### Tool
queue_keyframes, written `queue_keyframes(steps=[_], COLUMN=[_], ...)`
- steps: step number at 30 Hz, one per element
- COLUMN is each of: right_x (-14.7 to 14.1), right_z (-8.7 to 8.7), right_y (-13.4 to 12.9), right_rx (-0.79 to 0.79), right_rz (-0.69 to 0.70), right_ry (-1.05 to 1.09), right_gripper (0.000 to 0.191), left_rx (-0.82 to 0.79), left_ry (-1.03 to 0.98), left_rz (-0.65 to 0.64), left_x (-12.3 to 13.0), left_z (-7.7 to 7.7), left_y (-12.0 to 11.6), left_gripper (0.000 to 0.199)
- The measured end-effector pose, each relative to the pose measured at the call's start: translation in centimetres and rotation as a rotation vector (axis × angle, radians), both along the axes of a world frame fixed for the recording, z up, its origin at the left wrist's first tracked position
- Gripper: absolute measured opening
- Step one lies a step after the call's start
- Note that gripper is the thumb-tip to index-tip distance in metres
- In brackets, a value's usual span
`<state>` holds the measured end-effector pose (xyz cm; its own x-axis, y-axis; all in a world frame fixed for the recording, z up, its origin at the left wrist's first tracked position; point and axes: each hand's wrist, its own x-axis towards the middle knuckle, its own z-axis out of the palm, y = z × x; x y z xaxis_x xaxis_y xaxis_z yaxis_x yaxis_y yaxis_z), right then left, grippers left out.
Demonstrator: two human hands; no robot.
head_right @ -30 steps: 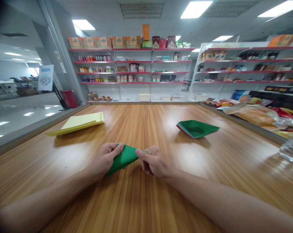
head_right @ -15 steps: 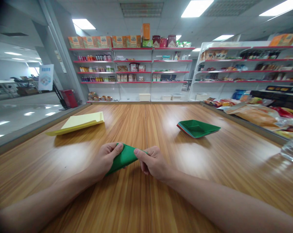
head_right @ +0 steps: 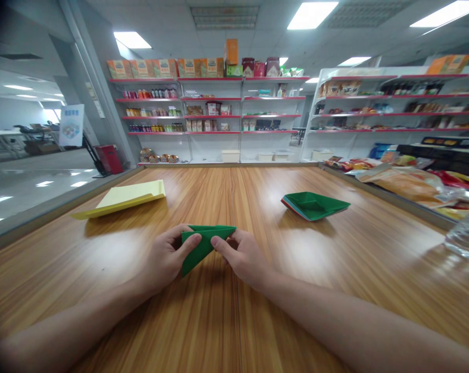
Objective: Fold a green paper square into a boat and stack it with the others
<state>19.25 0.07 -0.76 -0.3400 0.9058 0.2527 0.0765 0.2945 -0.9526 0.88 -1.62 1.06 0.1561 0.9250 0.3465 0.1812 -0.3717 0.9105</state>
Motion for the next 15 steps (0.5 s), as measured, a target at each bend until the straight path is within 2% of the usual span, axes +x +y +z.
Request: queue_keyframes(steps=[3,6,11,15], right_x=[0.1,0.2,0.3,0.1], right_z=[0.1,0.3,0.5,0.4], right_y=[-0.2,-0.4,-0.5,-0.3], right_rx=[-0.015,-0.001,-0.009,-0.059], right_rz=[-0.004,-0.005,0.017,0.028], right_ry=[0.034,0.086,0.082,0.067], right_gripper=[0.039,0.039,0.044,0.047], left_rx=[-0.015,-0.049,-0.247,-0.413], left_ry=[0.009,0.044,0.062,0.010], left_rz=[-0.056,-0.173,-0.493,-0.586], left_x=[-0.1,-0.5,-1.2,-1.4], left_z=[0.2,0.5,0.1,-0.6], left_y=[-0.1,0.2,0.7,0.7], left_gripper=[0.035,0.038,0.046,0.050])
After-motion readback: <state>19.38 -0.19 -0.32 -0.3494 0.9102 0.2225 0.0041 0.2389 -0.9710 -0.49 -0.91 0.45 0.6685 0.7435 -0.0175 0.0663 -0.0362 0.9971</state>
